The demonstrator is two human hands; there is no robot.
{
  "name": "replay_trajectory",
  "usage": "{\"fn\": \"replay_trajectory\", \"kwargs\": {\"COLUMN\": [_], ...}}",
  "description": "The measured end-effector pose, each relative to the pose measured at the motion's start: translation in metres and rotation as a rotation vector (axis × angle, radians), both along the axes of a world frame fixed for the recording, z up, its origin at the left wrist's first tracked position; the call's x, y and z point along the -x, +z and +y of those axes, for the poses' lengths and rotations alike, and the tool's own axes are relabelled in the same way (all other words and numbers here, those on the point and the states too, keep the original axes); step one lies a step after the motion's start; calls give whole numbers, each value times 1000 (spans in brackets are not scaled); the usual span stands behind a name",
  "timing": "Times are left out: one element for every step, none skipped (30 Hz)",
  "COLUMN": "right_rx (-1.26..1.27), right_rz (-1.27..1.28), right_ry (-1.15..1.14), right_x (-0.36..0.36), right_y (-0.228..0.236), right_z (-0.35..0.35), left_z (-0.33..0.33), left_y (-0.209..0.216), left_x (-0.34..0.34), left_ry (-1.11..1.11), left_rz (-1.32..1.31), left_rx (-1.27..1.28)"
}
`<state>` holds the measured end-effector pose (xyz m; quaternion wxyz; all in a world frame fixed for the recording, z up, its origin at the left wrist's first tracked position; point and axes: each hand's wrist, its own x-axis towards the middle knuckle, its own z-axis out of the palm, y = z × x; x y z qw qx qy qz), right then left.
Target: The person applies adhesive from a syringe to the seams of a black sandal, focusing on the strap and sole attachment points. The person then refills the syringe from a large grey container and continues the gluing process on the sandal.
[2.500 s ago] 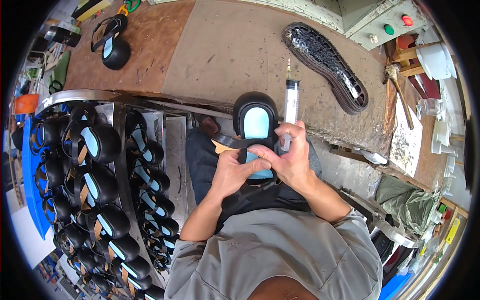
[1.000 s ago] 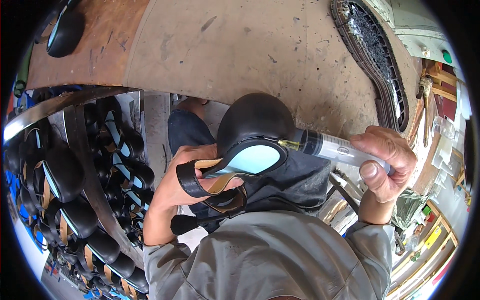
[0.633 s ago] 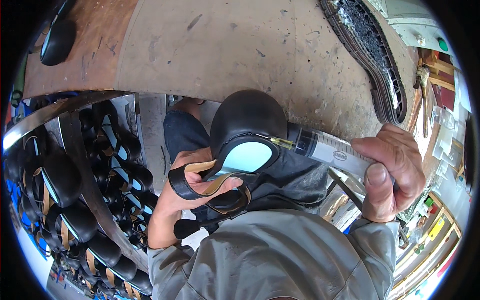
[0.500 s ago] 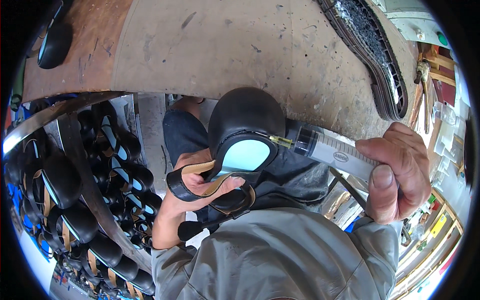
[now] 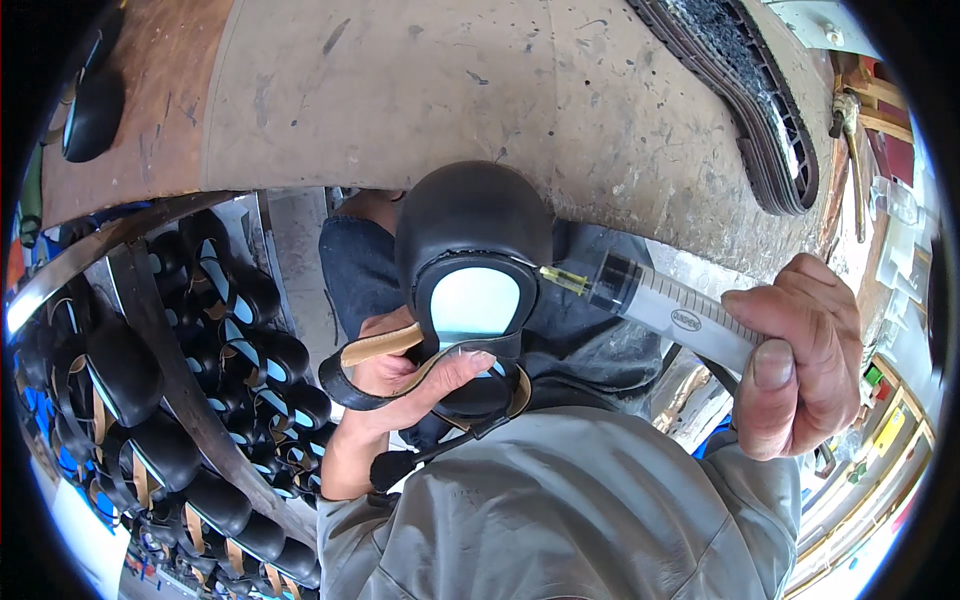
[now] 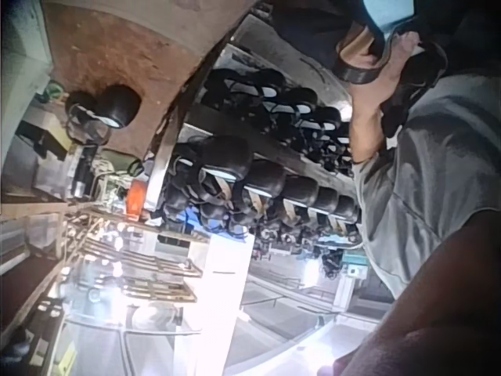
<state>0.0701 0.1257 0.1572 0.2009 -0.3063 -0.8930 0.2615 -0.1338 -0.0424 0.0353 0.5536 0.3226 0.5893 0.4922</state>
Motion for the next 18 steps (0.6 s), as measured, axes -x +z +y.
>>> {"fn": "replay_trajectory", "kwargs": {"right_rx": [-2, -2, 1, 7, 10, 16, 14, 14, 6, -21, -49, -96, -124, -151, -159, -162, -168, -169], "right_rz": [7, 17, 14, 15, 12, 13, 12, 12, 10, 36, 62, 116, 144, 172, 174, 176, 175, 173], "right_ry": [-3, 3, -1, -4, -18, -32, -38, -40, -35, -13, 10, 51, 72, 94, 97, 98, 96, 91], "right_x": [-1, -2, -3, -3, -5, -6, -8, -9, -10, -11, -12, -11, -12, -12, -13, -14, -15, -16], "right_y": [0, -2, -3, -5, -5, -5, -5, -5, -5, -7, -10, -17, -19, -21, -22, -22, -22, -22], "right_z": [-1, -1, -2, -3, -5, -6, -7, -8, -9, -8, -7, -2, -1, 0, -1, -2, -3, -5], "left_z": [1, 0, -1, -2, -1, 0, 0, -1, -1, -1, -1, -1, -2, -2, -2, -3, -3, -2], "left_y": [1, 1, 1, 2, 4, 6, 6, 6, 7, 7, 8, 8, 8, 7, 7, 7, 8, 9], "left_x": [-1, -3, -5, -7, -8, -10, -13, -15, -17, -20, -22, -25, -27, -29, -31, -33, -34, -35], "left_ry": [0, 8, 16, 28, 28, 29, 43, 62, 81, 95, 111, 127, 142, 157, 173, 182, 188, 195], "left_rz": [-19, -34, -49, -55, -65, -75, -88, -99, -109, -129, -147, -165, -175, -186, -196, -209, -224, -239], "left_rx": [3, 9, 15, 38, 60, 83, 91, 98, 105, 106, 107, 107, 94, 80, 66, 75, 84, 92]}}
